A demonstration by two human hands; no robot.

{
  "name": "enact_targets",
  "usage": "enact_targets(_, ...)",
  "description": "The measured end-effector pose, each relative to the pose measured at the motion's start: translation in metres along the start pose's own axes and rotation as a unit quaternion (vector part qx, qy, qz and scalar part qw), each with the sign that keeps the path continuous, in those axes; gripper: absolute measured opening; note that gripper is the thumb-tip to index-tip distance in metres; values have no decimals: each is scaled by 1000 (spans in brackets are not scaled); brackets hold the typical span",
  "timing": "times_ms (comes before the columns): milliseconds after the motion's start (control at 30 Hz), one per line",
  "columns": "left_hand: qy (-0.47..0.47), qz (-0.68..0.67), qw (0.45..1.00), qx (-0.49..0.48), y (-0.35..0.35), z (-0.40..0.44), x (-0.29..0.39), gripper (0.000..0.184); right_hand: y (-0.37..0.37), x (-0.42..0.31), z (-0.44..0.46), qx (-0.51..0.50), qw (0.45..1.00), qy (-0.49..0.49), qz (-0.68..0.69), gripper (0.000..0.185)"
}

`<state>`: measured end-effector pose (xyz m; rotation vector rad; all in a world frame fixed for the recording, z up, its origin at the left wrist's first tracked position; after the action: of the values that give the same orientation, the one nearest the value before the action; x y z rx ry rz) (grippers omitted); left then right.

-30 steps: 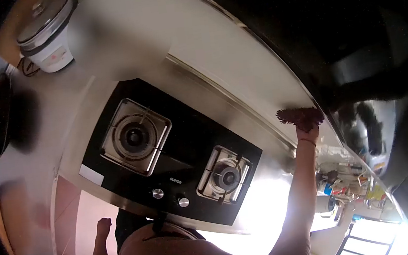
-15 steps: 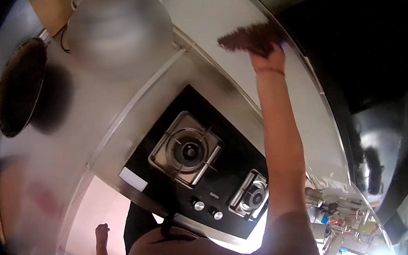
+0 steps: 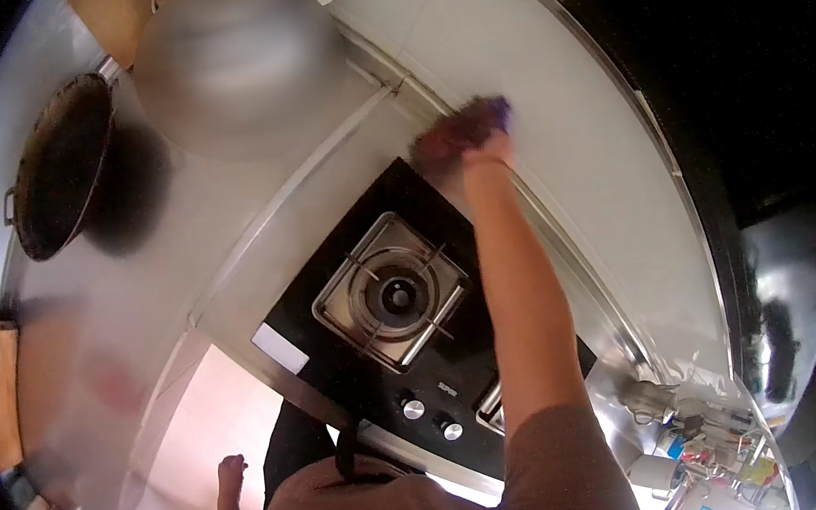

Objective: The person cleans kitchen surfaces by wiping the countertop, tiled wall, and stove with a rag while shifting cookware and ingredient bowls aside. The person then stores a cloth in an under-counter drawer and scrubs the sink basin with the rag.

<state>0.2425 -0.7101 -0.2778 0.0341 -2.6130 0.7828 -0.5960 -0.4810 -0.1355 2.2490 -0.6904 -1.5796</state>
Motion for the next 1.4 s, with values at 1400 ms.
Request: enact_targets(1400,-64,-1,997,-42,14,39,71,33,-348,-126,-101,288,935,-4,-205,43)
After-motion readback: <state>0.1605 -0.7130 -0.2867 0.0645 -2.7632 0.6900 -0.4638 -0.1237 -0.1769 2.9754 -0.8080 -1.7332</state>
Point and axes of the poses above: each hand's wrist, its own z-axis towards the middle knuckle, its own y-axis out of the palm, x = y × z, the point moved 8 cm from there along z, towards the middle knuckle, and after that the axes turned 6 degrees about -y, right-handed, at the moved point
